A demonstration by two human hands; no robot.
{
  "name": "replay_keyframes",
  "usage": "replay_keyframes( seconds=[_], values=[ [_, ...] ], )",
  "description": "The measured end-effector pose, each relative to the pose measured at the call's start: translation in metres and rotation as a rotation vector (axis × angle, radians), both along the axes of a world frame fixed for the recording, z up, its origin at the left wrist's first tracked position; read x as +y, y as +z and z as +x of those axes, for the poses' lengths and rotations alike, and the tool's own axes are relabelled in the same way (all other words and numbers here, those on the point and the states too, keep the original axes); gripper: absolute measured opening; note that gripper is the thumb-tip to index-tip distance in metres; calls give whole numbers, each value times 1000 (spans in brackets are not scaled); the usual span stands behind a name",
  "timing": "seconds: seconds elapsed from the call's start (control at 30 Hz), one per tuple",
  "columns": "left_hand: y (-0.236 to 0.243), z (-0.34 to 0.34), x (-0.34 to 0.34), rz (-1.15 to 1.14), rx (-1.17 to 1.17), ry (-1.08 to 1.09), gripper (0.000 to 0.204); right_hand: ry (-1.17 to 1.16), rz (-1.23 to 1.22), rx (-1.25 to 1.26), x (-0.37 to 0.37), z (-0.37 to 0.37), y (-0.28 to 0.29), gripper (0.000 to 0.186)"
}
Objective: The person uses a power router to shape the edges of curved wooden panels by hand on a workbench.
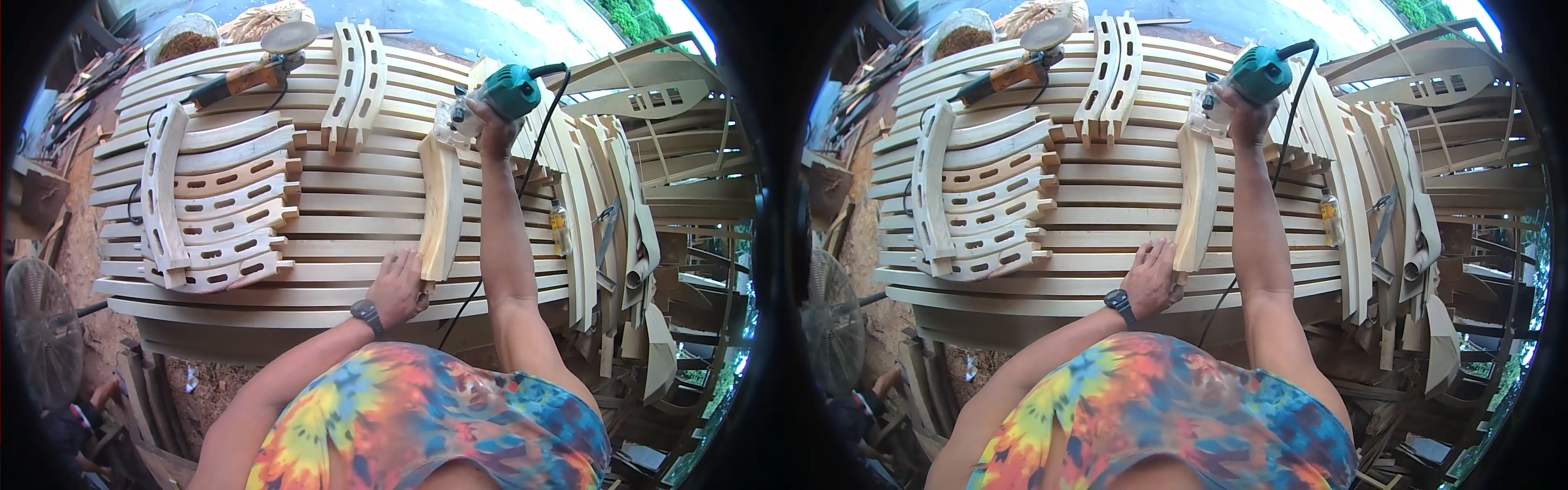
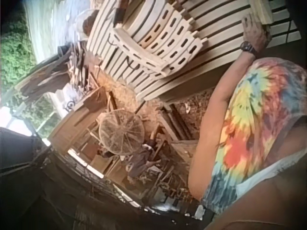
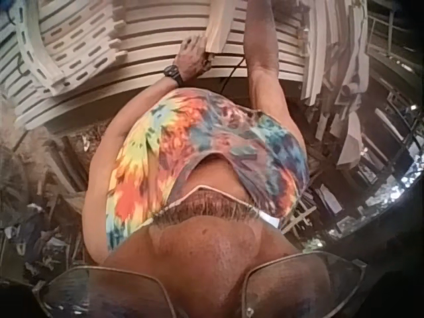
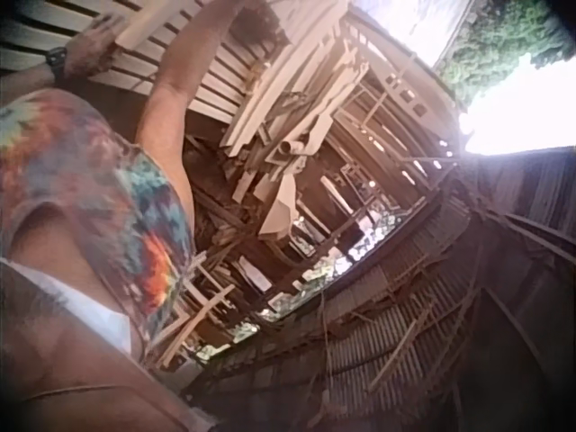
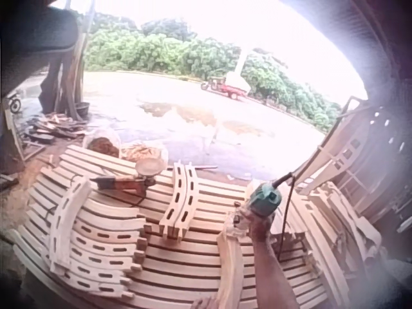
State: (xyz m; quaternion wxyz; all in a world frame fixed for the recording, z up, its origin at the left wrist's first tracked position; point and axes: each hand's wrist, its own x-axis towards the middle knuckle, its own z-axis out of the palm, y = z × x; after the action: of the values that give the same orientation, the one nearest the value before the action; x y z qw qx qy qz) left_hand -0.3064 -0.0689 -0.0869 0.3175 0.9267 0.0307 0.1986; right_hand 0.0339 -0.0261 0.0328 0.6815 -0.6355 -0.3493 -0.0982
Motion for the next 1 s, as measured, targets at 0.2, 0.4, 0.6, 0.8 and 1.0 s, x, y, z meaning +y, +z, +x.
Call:
replay_keyframes(
  seconds=[0.2, 0.4, 0.6, 0.8, 1.0],
  values=[
    [17, -5, 12, -74, 106, -38, 95, -141, 34, -67, -41, -14, 25, 32],
    [93, 46, 4, -432, 188, 92, 105, -268, 32, -10, -176, -71, 58, 58],
    [67, 87, 23, -819, 403, 82, 93, -370, 51, 69, -290, -136, 54, 63],
    [35, 62, 25, -1373, -26, -14, 79, -505, 132, 156, -368, -180, 47, 68],
    [28, 64, 6, -53, 109, 417, 88, -453, 166, 168, -395, -198, 44, 63]
  ],
)
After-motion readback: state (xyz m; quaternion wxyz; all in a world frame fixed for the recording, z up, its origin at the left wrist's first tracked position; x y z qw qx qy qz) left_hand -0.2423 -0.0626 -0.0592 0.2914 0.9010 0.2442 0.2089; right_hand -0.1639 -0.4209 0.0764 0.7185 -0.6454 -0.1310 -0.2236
